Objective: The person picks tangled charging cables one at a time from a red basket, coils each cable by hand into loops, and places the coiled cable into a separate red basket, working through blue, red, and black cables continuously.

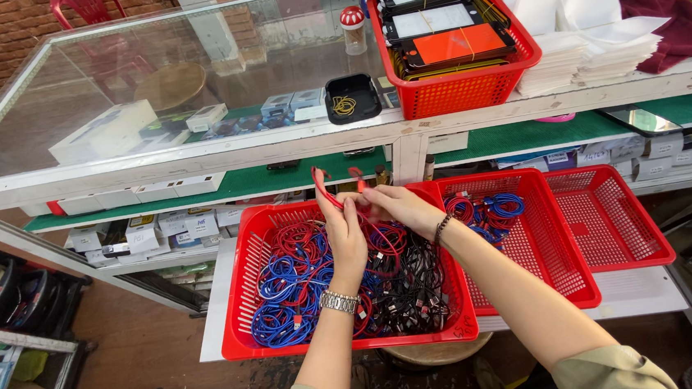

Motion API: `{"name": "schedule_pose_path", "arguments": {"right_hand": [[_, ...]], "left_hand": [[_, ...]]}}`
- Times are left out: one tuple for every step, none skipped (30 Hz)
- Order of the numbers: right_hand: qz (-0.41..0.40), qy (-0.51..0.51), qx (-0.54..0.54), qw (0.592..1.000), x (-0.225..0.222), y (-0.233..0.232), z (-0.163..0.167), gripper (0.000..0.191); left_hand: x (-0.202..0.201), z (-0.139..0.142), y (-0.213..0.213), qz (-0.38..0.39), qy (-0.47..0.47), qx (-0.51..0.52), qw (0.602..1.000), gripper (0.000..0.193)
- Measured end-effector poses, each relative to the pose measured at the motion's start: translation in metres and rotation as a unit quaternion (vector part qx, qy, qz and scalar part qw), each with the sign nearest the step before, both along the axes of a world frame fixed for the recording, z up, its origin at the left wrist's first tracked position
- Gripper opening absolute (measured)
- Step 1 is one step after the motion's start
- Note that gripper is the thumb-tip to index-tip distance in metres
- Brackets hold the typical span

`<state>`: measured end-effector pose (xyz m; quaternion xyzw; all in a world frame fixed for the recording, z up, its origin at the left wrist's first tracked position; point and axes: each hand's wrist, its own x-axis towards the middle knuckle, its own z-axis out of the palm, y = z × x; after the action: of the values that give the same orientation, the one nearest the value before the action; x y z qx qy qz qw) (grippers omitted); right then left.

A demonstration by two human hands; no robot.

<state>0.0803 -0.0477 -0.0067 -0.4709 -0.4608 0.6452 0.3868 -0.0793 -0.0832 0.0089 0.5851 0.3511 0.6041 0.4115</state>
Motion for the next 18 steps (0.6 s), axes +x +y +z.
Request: {"name": "schedule_pose_path", "arguments": {"right_hand": [[0.003,-0.012,-0.005,1.0,0.0,0.002,0.003,0.036],[0.006,-0.023,-0.01,1.0,0.003,0.002,0.007,0.035],[-0.007,-0.016,-0.01,1.0,0.012,0.002,0.015,0.032],[-0.019,-0.008,-0.011,1.0,0.024,0.002,0.027,0.03],[-0.03,-0.001,-0.012,0.999,0.034,0.002,0.039,0.028],[0.001,0.054,0.018,0.998,0.044,-0.001,0.051,0.03],[0.031,0.108,0.045,0.993,0.053,-0.006,0.063,0.032],[0.043,0.098,0.053,0.993,0.058,-0.011,0.073,0.033],[0.055,0.088,0.063,0.993,0.061,-0.016,0.083,0.034],[0.066,0.077,0.073,0.992,0.063,-0.02,0.092,0.036],[0.104,0.005,0.076,0.992,0.061,-0.023,0.098,0.038],[0.139,-0.068,0.079,0.985,0.059,-0.025,0.103,0.039],[0.174,-0.139,0.078,0.972,0.055,-0.027,0.105,0.041],[0.19,-0.137,0.059,0.97,0.051,-0.027,0.105,0.042],[0.206,-0.135,0.043,0.968,0.047,-0.025,0.104,0.043],[0.224,-0.133,0.026,0.965,0.045,-0.022,0.102,0.045],[0.209,-0.136,0.032,0.968,0.045,-0.018,0.1,0.043],[0.195,-0.138,0.038,0.97,0.047,-0.014,0.096,0.042]], "left_hand": [[-0.003,-0.005,0.0,-0.016,-0.024,-0.003,1.0,0.067],[-0.006,-0.013,0.001,-0.032,-0.049,-0.006,0.998,0.069],[-0.011,-0.023,0.005,0.003,-0.009,0.011,1.0,0.073],[-0.019,-0.036,0.009,0.04,0.031,0.027,0.998,0.077],[-0.028,-0.05,0.014,0.077,0.071,0.042,0.994,0.081],[-0.035,-0.064,0.024,0.104,-0.041,-0.04,0.993,0.081],[-0.04,-0.078,0.035,0.128,-0.152,-0.122,0.972,0.08],[-0.052,-0.089,0.047,0.144,-0.289,-0.23,0.918,0.072],[-0.064,-0.097,0.054,0.154,-0.417,-0.329,0.833,0.064],[-0.073,-0.103,0.057,0.148,-0.398,-0.333,0.842,0.059],[-0.079,-0.104,0.058,0.141,-0.379,-0.335,0.851,0.055],[-0.08,-0.1,0.061,0.131,-0.358,-0.337,0.86,0.052],[-0.078,-0.093,0.063,0.118,-0.282,-0.285,0.909,0.046],[-0.075,-0.082,0.064,0.106,-0.202,-0.229,0.946,0.041],[-0.07,-0.069,0.064,0.035,-0.105,-0.141,0.984,0.04],[-0.063,-0.054,0.064,-0.037,-0.004,-0.052,0.998,0.04],[-0.054,-0.039,0.066,-0.128,0.019,-0.062,0.99,0.035],[-0.048,-0.026,0.067,-0.217,0.043,-0.072,0.973,0.033]]}}
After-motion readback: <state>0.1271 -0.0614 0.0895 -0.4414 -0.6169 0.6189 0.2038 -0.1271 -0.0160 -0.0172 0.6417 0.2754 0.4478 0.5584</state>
